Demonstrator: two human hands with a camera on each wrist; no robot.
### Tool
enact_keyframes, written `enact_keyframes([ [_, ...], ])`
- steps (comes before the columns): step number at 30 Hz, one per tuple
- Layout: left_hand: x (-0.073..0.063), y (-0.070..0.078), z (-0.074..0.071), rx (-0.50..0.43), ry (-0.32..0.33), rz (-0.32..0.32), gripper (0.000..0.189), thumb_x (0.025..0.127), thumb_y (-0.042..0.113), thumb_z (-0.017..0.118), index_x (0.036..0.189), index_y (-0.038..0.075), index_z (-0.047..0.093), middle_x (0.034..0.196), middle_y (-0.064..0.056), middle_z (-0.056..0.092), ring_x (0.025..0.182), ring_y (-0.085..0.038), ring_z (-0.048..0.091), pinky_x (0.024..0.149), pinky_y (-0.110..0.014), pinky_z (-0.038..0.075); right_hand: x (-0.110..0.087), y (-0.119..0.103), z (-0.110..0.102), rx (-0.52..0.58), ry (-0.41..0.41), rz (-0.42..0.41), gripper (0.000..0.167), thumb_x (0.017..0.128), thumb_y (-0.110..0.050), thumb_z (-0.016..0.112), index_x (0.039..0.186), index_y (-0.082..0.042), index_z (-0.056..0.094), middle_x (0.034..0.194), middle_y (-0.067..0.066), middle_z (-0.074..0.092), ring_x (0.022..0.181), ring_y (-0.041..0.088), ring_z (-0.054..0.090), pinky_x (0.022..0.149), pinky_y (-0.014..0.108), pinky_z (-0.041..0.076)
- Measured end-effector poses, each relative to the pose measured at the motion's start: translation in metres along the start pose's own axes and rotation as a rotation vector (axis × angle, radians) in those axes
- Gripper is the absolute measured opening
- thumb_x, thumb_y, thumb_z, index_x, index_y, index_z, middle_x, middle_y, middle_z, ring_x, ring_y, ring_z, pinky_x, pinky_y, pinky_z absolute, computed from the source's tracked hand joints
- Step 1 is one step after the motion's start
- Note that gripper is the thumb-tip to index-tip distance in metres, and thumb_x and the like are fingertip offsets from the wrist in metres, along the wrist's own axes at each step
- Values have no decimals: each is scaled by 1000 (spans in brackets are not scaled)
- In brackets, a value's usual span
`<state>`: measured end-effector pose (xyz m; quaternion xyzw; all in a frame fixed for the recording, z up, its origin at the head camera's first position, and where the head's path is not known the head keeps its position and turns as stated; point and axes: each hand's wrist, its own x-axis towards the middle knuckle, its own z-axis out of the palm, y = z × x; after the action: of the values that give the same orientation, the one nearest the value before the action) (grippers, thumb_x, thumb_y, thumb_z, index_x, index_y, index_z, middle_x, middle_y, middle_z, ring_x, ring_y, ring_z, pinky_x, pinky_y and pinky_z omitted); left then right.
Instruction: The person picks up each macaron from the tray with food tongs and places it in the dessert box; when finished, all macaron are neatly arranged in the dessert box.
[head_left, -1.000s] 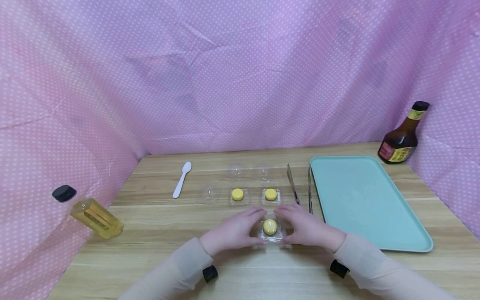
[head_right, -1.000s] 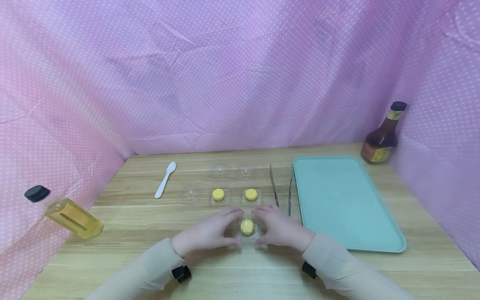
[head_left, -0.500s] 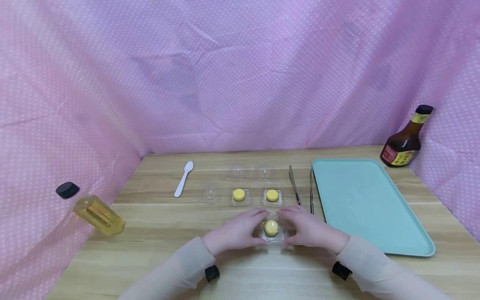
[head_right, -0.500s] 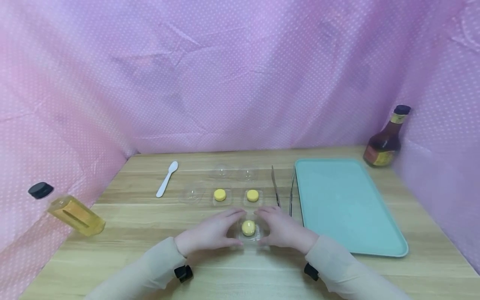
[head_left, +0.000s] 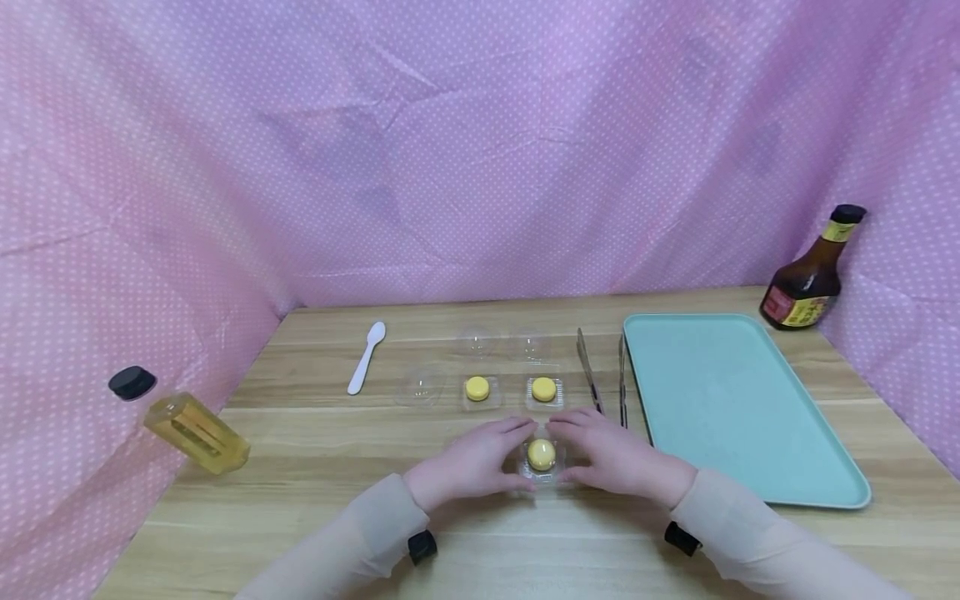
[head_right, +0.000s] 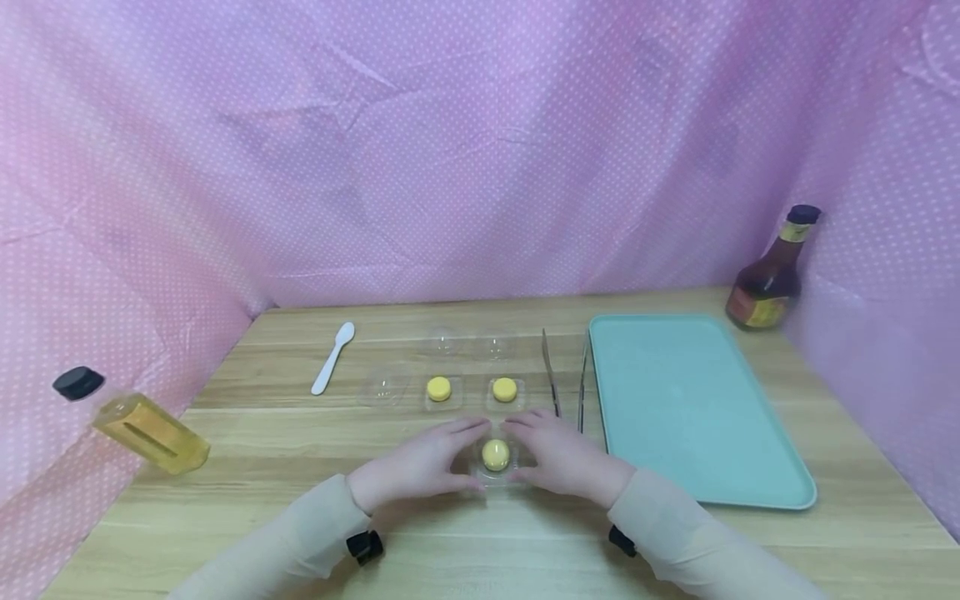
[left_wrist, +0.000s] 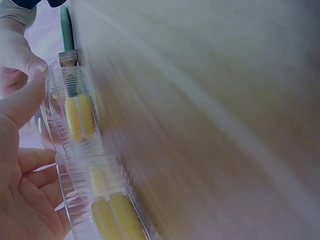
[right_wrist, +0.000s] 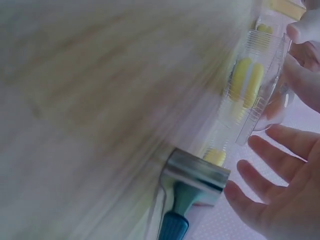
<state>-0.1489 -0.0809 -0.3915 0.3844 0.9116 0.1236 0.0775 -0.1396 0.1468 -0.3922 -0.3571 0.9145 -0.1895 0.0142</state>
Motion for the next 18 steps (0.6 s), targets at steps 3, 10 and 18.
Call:
enact_keyframes([
  [3, -2, -2, 0, 0, -5, 6, 74, 88, 44, 64, 143, 1, 39, 147, -13, 40, 135, -24, 41, 112, -35, 34, -1, 1, 2, -40, 31, -56, 64, 78, -35, 73, 130, -2, 55, 131, 13, 56, 122, 33, 50, 102, 49, 44],
  [10, -4, -5, 1, 62, 94, 45, 64, 87, 41, 66, 135, 1, 50, 139, -14, 50, 128, -25, 49, 110, -37, 38, 0, 2, 2, -89, 70, -140, 57, 80, -31, 73, 131, -12, 56, 129, 15, 58, 119, 33, 54, 98, 49, 47],
  [18, -8, 1, 0, 211, 217, 11, 46, 82, 45, 70, 111, 9, 69, 115, -4, 65, 108, -19, 60, 99, -37, 48, 1, 1, 3, -95, 81, -176, 54, 81, -26, 73, 131, -11, 57, 126, 15, 59, 115, 32, 57, 95, 47, 50],
])
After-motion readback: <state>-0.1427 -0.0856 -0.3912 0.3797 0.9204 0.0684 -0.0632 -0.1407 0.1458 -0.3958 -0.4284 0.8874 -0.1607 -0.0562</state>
